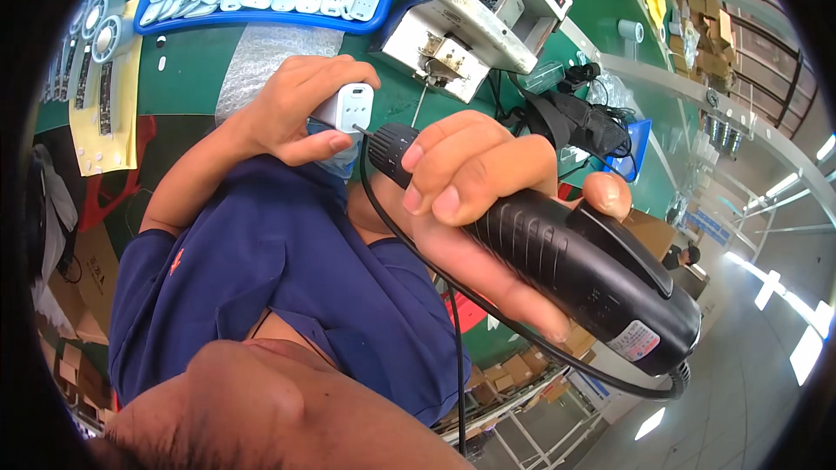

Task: Using an electric screwdriver to assemble small plastic components on an assembly line.

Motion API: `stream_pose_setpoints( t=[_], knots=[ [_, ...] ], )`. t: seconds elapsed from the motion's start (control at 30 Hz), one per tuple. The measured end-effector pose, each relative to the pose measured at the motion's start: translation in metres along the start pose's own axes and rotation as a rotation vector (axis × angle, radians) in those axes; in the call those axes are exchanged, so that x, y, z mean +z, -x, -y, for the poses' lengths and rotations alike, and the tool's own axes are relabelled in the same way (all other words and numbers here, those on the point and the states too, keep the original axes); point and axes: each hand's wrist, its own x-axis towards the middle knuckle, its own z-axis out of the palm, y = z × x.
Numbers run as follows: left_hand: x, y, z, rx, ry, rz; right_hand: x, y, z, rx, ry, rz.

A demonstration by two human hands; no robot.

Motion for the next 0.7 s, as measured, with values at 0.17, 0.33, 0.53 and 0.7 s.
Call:
stream_pose_setpoints(
  t=[0.17,0.33,0.53,0.7],
  knots=[
    [-0.001,0.0,0.001,0.016,0.007,0.004,0.001,-0.002,0.002,0.019,0.003,0.042],
    [-0.001,0.001,0.002,0.013,-0.009,-0.014,0.002,-0.001,0.001,0.023,0.023,0.064],
    [-0.001,0.003,0.001,0.013,0.01,-0.023,0.007,0.001,0.002,0.026,0.066,0.038],
    [0.001,0.003,0.004,0.032,0.038,-0.054,0.01,-0.002,-0.001,-0.005,0.046,0.003]
  ],
)
